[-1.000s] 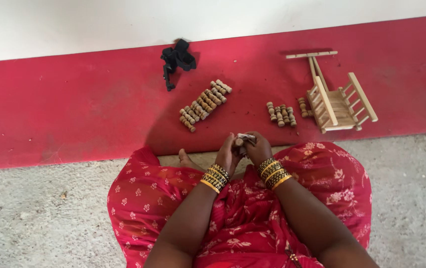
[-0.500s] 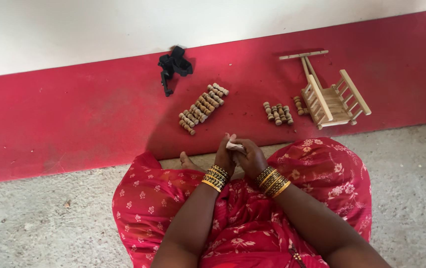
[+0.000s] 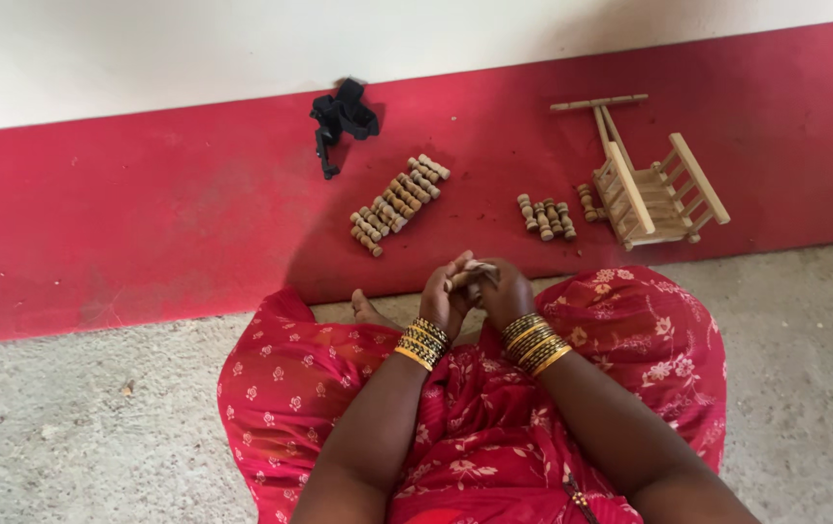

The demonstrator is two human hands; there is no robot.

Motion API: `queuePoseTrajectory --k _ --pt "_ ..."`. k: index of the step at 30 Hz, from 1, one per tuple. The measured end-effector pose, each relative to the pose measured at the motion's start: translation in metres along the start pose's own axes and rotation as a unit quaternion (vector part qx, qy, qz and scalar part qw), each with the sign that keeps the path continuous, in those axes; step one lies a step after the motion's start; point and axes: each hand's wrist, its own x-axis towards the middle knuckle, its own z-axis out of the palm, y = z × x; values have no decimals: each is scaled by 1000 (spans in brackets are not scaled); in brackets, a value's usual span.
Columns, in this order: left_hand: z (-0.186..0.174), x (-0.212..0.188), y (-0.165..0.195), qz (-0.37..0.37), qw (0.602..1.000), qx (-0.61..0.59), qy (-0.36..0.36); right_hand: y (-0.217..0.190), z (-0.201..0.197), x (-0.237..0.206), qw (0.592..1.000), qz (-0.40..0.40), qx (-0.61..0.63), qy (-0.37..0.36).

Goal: The person sits on the floor and wipes small wooden spool-shaped toy pieces one at a time with a cloth, placing each cleaned piece in a pile. They also briefly wipe the wooden toy cart frame and a long wooden rod before continuing with the small pieces.

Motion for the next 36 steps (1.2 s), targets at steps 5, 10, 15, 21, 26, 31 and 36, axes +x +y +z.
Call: queuePoseTrajectory --k 5,10,15,21,26,31,36 --pt "-3 5 -2 -31 995 -65 -62 0 1 -2 986 -153 71 -1" --pt "-11 9 -6 -6 996 -86 -32 -5 -1 -3 1000 2 10 -2" --pt "-10 8 -4 -17 999 11 -29 -8 1 -9 981 -194 -2 23" --pt "-11 5 -1 -25 991 -101 -82 -6 -4 -4 999 -46 16 -7" --pt "-9 7 1 -27 995 -85 -51 -7 -5 -4 989 -143 -3 36" --pt "-3 3 3 -37 995 -88 -29 -14 -4 -6 999 -9 32 -5" --pt "-10 6 0 -73 995 -63 -4 -17 4 -12 997 -60 42 -23"
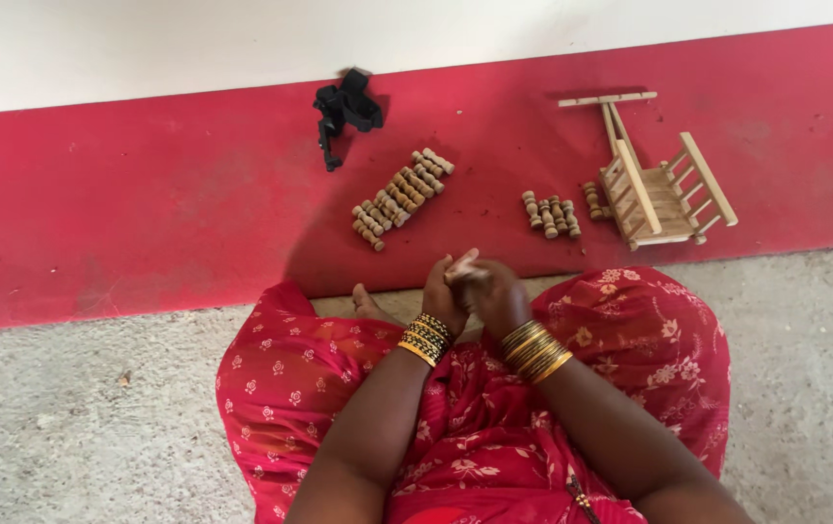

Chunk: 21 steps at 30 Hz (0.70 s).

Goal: The person sits on the floor and wipes small wooden spool-shaped toy pieces one at a time with a cloth, placing each cleaned piece in a pile. They also briefly wipe the wooden toy cart frame and a long wooden rod before continuing with the small pieces.

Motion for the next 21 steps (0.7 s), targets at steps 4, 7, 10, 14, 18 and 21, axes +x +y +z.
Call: queuePoseTrajectory --k 4,7,10,14,18,21 --pt "-10 9 -5 6 951 -159 -266 4 0 1 984 -173 -29 33" --pt "-10 7 -5 49 993 -45 -94 6 -5 5 995 -3 -77 59" --pt "4 0 -2 34 999 -23 3 6 -5 5 997 75 -18 16" --pt "20 -6 0 -31 998 -46 8 4 0 0 959 -237 -146 46" --pt "8 -2 -2 19 999 -37 -13 7 -4 8 987 8 -161 7" --pt "-6 8 -7 30 999 -13 2 9 -4 10 989 69 -130 -10"
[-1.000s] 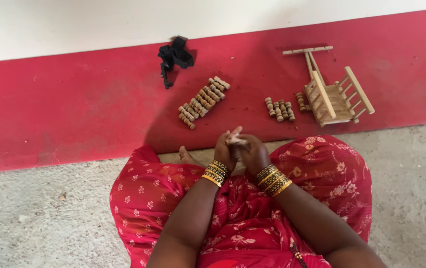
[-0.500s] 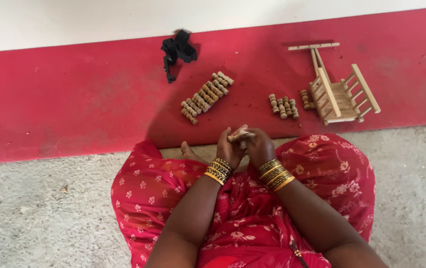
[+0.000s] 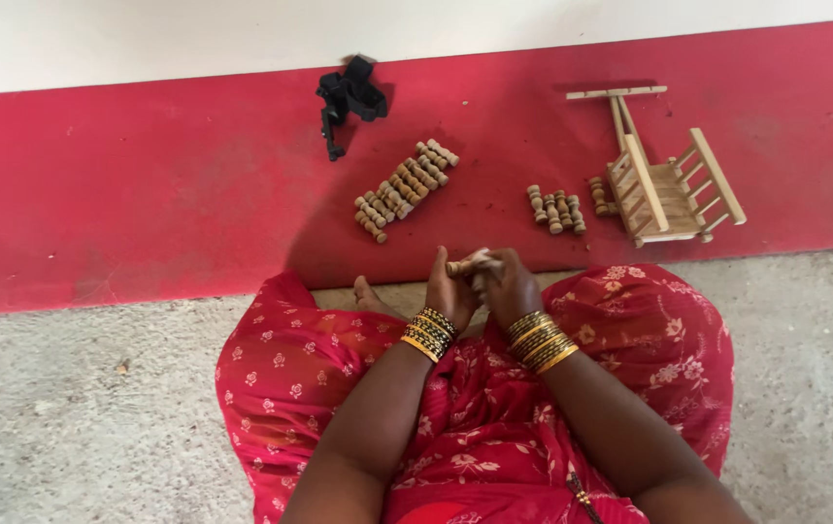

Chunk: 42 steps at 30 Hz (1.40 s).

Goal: The person sits on the floor and wipes small wooden spool-shaped toy pieces one at a time with a cloth, placing each cleaned piece in a pile. They also briefly wipe the wooden toy cart frame and a long wooden rod before continuing with the small pieces.

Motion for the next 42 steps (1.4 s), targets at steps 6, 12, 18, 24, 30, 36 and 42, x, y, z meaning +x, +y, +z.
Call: queuePoseTrajectory --k 6,12,18,24,30,36,42 --pt "0 3 -4 23 999 -13 -20 -1 2 -5 986 -156 -33 58" --pt "4 -5 -1 4 1000 6 19 -9 4 -6 997 -67 31 -25" --pt "-1 -1 -3 39 993 -39 -108 8 4 0 992 -118 -30 18" --pt "14 -2 11 17 987 65 147 16 -50 46 1000 -3 -26 17" --pt "-6 32 2 28 944 255 207 19 -141 58 950 13 253 183" --pt "24 85 -25 168 856 442 207 47 -169 78 874 -13 440 204" --pt "74 125 -39 136 864 466 132 62 -169 94 848 -26 492 196"
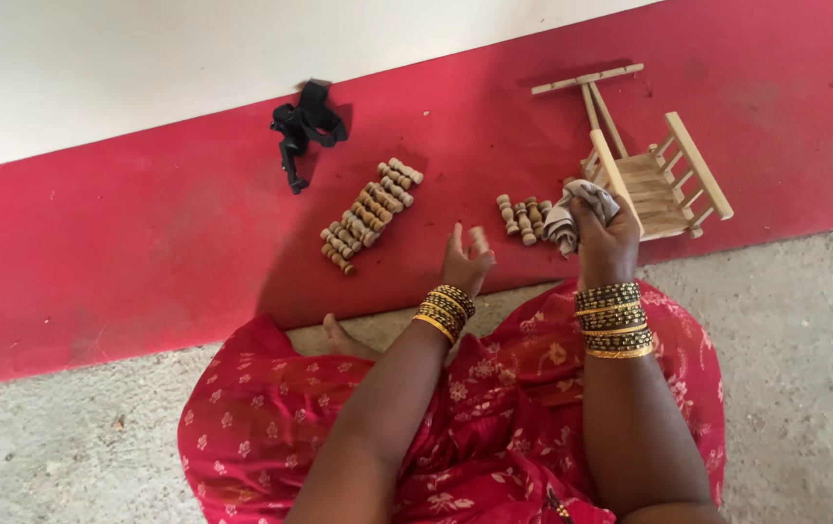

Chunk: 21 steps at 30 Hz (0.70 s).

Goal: The person sits on the floor and wipes small wooden spool-shaped toy pieces one at a time with a cloth, placing each cleaned piece in a pile. They also briefly wipe the wooden toy cart frame and a long wooden rod before continuing with the small pieces.

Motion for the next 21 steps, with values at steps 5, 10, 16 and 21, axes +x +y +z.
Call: queuePoseTrajectory --k 5,10,16,21 --pt "-15 4 2 51 956 277 77 -3 4 6 999 29 19 18" --pt "-96 11 -2 52 885 410 215 0 16 5 999 39 21 -20" --pt "-211 19 6 86 859 444 241 8 26 4 999 28 2 -46" --pt "-232 22 -6 33 871 429 236 17 29 5 998 24 -48 -45"
